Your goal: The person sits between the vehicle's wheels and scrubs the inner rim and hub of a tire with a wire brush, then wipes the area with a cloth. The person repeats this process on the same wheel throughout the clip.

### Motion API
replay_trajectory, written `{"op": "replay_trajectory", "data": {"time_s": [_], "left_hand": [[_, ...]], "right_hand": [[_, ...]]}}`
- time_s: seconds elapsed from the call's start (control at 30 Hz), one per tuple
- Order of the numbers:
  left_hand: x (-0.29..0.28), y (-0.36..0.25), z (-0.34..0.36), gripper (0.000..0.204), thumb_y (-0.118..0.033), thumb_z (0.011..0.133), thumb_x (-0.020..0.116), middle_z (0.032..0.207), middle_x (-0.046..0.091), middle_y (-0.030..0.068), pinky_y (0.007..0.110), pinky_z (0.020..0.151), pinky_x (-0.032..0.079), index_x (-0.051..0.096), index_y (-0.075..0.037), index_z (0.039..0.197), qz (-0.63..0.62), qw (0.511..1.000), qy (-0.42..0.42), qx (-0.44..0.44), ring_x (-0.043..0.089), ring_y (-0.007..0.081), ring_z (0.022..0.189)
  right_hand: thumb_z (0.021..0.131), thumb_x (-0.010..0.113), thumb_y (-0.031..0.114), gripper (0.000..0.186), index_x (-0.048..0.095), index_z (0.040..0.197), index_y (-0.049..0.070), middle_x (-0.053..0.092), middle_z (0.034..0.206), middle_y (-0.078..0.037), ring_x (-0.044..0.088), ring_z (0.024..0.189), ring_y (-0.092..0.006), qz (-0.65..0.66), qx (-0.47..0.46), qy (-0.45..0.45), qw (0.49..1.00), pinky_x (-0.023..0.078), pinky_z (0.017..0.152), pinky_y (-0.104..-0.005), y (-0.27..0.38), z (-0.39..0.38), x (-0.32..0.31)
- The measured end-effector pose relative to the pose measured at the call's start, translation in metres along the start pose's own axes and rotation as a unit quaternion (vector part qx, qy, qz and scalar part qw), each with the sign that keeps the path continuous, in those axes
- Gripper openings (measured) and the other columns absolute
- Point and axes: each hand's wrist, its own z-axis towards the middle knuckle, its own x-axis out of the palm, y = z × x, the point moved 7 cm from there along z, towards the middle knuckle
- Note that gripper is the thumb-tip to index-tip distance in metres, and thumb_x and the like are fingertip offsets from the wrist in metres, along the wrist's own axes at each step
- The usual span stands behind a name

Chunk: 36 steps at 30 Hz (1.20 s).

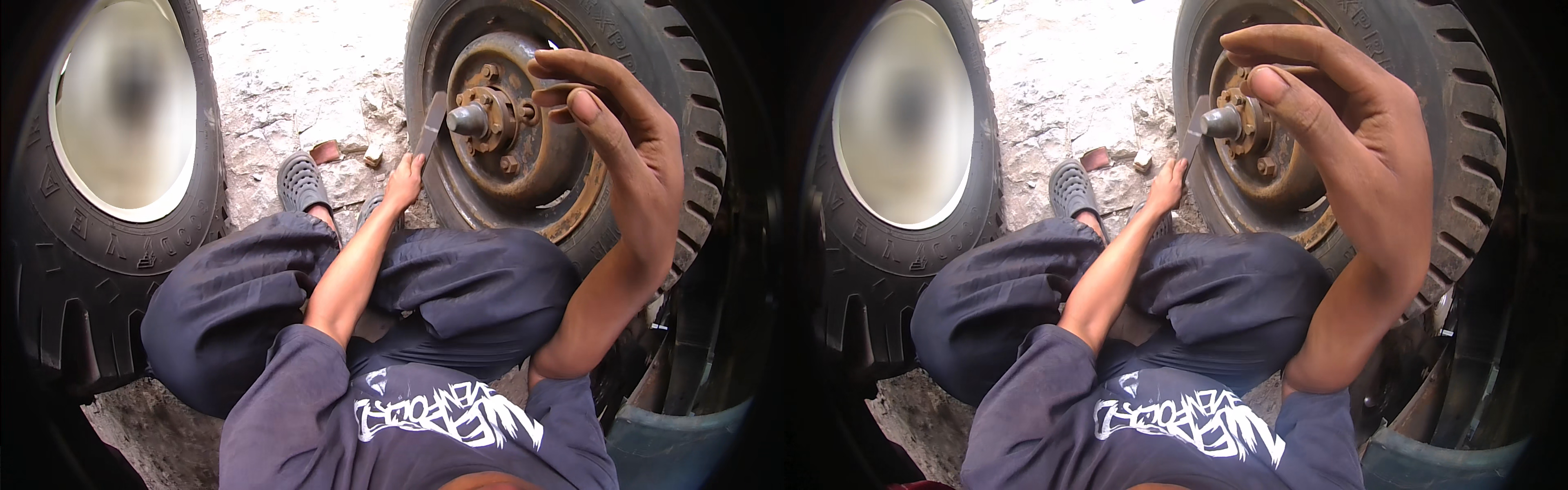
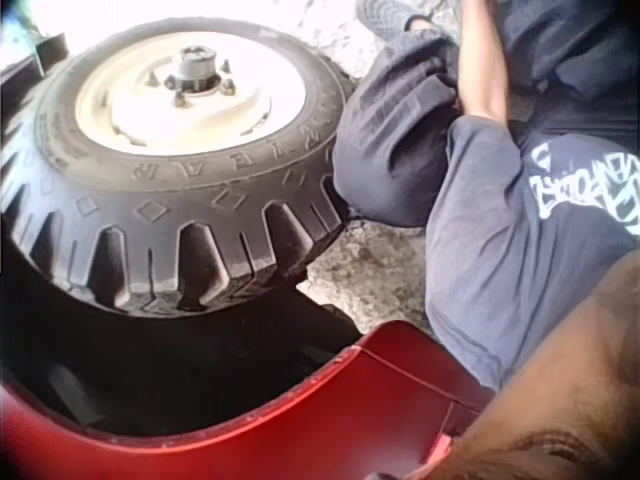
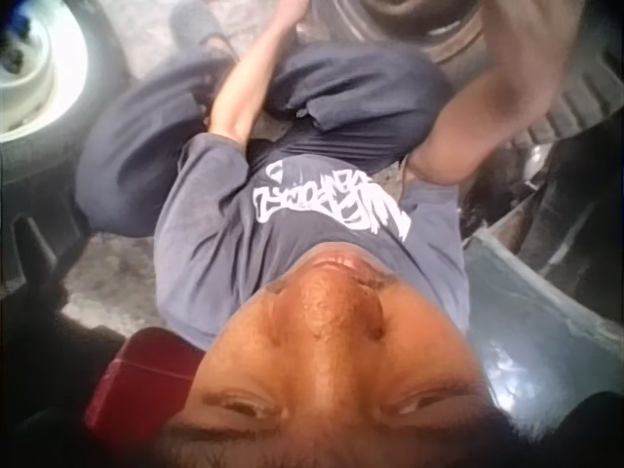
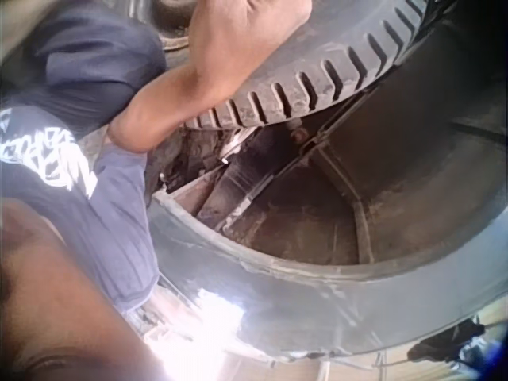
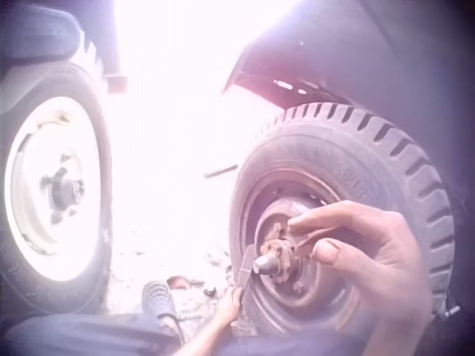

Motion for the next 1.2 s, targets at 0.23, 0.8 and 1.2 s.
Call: {"op": "replay_trajectory", "data": {"time_s": [0.23,0.8,1.2], "left_hand": [[-0.018,-0.046,0.041,0.052,-0.047,0.108,0.043,0.115,0.067,0.0307,0.054,0.09,0.051,0.058,-0.001,0.128,-0.077,0.997,-0.005,0.019,0.066,0.0493,0.106],[-0.058,-0.063,0.057,0.054,-0.053,0.107,0.043,0.106,0.07,0.031,0.058,0.091,0.05,0.06,-0.004,0.12,-0.011,0.998,-0.04,0.055,0.064,0.0538,0.107],[-0.016,-0.001,-0.014,0.055,-0.055,0.107,0.039,0.113,0.067,0.0335,0.06,0.093,0.047,0.058,-0.006,0.121,0.033,0.996,-0.08,0.025,0.061,0.0559,0.109]], "right_hand": [[0.105,0.058,0.025,0.038,0.067,0.129,-0.003,0.071,0.124,-0.014,0.07,0.107,-0.0179,-0.007,0.009,-0.018,1.0,0.051,0.093,-0.0299,-0.001,-0.004,-0.005],[0.104,0.06,0.023,0.036,0.067,0.13,-0.002,0.071,0.123,-0.011,0.069,0.105,-0.0158,-0.004,-0.001,0.011,1.0,0.05,0.093,-0.0286,-0.003,0.002,0.001],[0.104,0.062,0.022,0.035,0.067,0.129,-0.003,0.071,0.124,-0.01,0.069,0.107,-0.0156,0.026,0.029,0.012,0.999,0.051,0.091,-0.0283,-0.002,-0.001,0.006]]}}
